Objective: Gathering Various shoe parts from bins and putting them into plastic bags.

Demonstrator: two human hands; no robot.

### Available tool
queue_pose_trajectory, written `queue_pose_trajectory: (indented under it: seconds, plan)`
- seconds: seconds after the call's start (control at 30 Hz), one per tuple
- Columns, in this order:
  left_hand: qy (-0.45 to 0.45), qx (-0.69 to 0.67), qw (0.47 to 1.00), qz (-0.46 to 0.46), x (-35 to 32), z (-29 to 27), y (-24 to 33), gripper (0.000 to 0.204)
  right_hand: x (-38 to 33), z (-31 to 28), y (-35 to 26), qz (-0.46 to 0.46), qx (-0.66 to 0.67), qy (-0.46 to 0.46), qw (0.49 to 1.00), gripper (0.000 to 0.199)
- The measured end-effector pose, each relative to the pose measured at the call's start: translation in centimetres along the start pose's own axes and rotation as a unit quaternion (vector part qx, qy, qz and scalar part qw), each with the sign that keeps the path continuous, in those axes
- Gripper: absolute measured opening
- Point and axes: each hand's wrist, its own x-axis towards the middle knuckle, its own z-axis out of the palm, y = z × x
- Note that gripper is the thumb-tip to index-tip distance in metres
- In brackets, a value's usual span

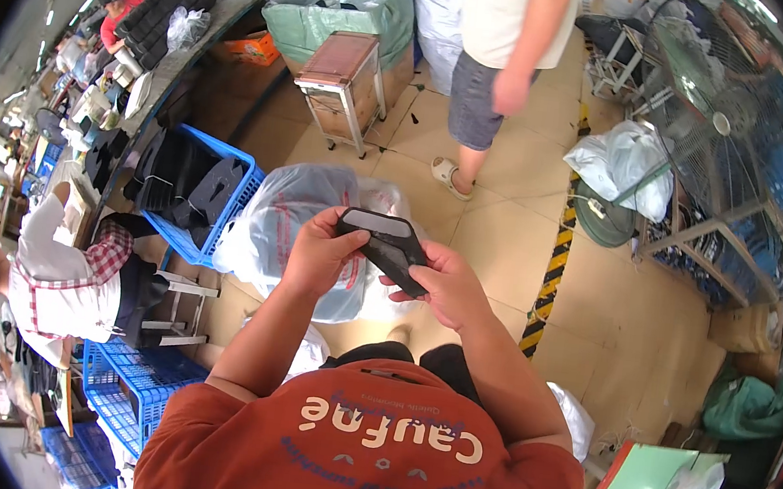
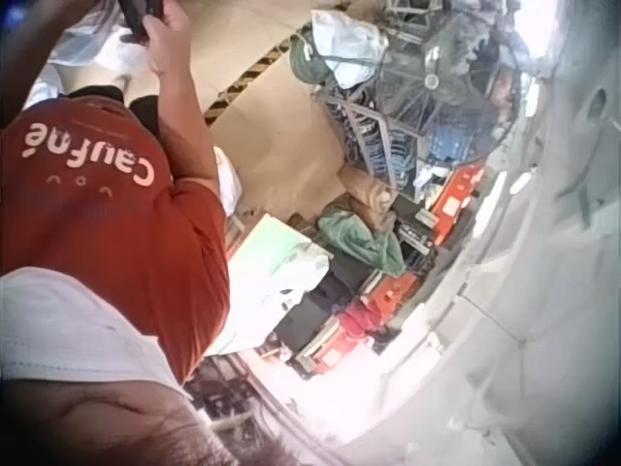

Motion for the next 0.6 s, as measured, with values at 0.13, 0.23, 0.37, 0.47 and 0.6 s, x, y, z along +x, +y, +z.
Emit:
queue_pose_trajectory:
  seconds: [0.13, 0.23, 0.37, 0.47, 0.6]
  plan:
    - [0.026, -0.056, 0.996, -0.056, 5.1, 0.3, -0.2, 0.015, 4.9, -3.7, -2.5, 0.036, -0.028, -0.014, 0.999, 0.034]
    - [0.067, -0.053, 0.996, -0.038, 8.8, 0.2, -1.2, 0.014, 8.9, -6.4, -4.4, 0.07, -0.016, -0.054, 0.996, 0.031]
    - [0.132, -0.026, 0.991, -0.015, 14.1, 0.2, -1.8, 0.017, 15.4, -9.7, -7.4, 0.111, -0.086, -0.085, 0.986, 0.028]
    - [0.152, -0.115, 0.981, -0.02, 17.4, 0.3, -1.5, 0.018, 20.5, -12.2, -10.2, 0.134, -0.103, -0.147, 0.975, 0.028]
    - [0.175, -0.279, 0.944, 0.001, 20.7, 0.7, -0.5, 0.013, 26.4, -12.8, -15.3, 0.166, -0.174, -0.21, 0.948, 0.026]
